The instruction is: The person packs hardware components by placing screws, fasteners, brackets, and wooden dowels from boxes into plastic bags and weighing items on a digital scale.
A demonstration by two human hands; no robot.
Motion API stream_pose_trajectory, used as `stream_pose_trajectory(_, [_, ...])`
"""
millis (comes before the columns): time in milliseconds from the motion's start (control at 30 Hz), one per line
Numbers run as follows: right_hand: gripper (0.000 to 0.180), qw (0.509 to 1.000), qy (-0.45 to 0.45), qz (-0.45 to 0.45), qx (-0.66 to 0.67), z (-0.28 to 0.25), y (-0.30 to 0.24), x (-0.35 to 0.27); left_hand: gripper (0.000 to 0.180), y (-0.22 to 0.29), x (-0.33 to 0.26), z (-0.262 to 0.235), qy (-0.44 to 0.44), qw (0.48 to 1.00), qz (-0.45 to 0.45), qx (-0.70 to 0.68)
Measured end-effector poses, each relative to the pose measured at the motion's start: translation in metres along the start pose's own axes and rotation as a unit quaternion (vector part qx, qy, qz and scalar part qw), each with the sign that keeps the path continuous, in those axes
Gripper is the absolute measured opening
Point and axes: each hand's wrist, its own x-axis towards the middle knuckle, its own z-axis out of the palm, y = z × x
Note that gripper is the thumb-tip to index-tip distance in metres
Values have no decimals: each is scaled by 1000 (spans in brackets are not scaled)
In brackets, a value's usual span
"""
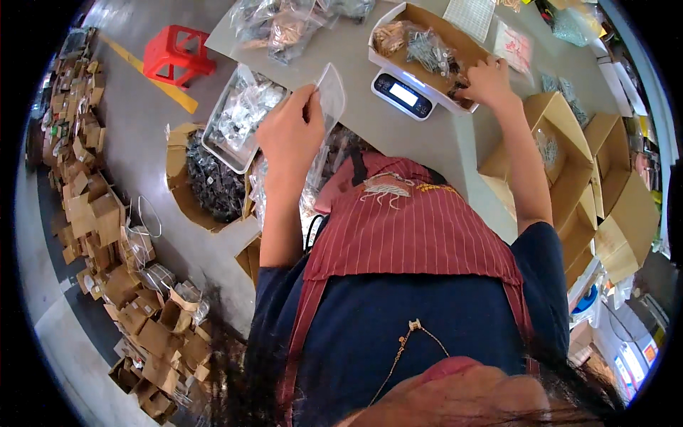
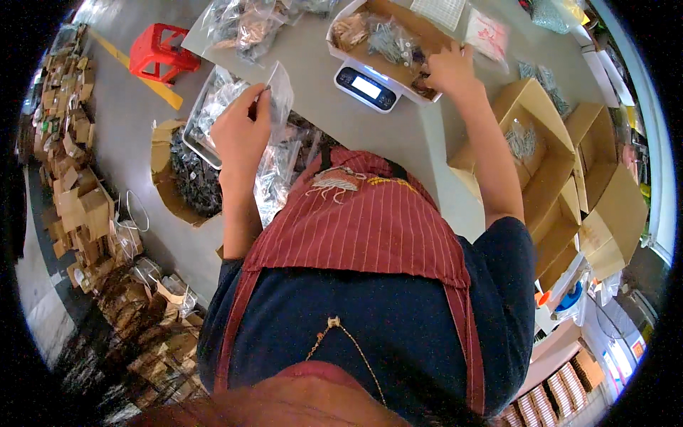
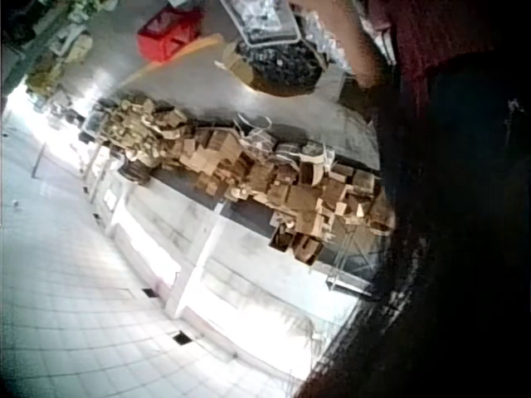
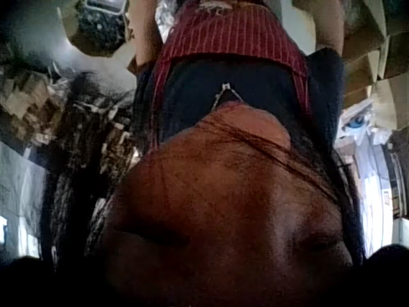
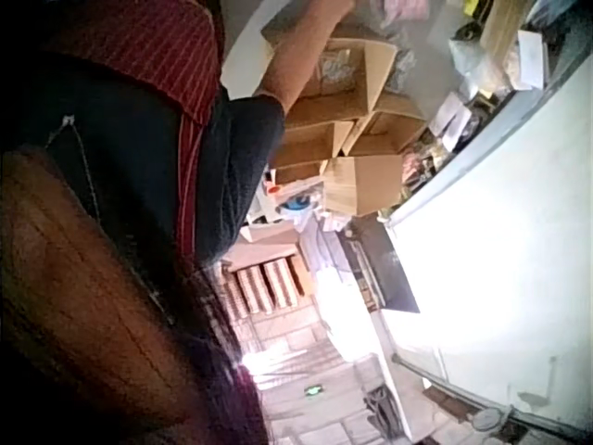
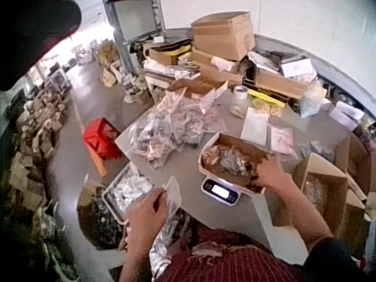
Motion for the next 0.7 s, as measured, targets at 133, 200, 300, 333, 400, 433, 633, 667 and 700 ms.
stream_pose_trajectory(133, [36,998,53,-6,-44,37,-3,14,13,1,9,14,-24,999,31,1])
stream_pose_trajectory(200, [36,999,46,-9,8,40,6,17,13,4,12,21,-39,998,41,8])
stream_pose_trajectory(300, [35,972,47,-25,227,19,22,12,14,9,11,29,-46,998,43,-4])
stream_pose_trajectory(333, [34,920,51,-20,388,6,30,3,16,12,12,34,-56,997,41,-38])
stream_pose_trajectory(400, [33,835,-7,-35,549,-27,29,-17,17,19,10,38,-67,995,36,-66])
stream_pose_trajectory(433, [32,721,-64,-47,689,-41,23,-27,20,19,10,43,-95,992,41,-75])
stream_pose_trajectory(633, [29,660,92,-205,716,-69,-40,-69,23,46,16,58,-272,947,59,-162])
stream_pose_trajectory(667, [29,660,93,-205,717,-69,-47,-76,23,46,16,59,-273,946,60,-162])
stream_pose_trajectory(700, [31,744,111,-237,615,-69,-53,-83,22,47,17,59,-285,938,70,-186])
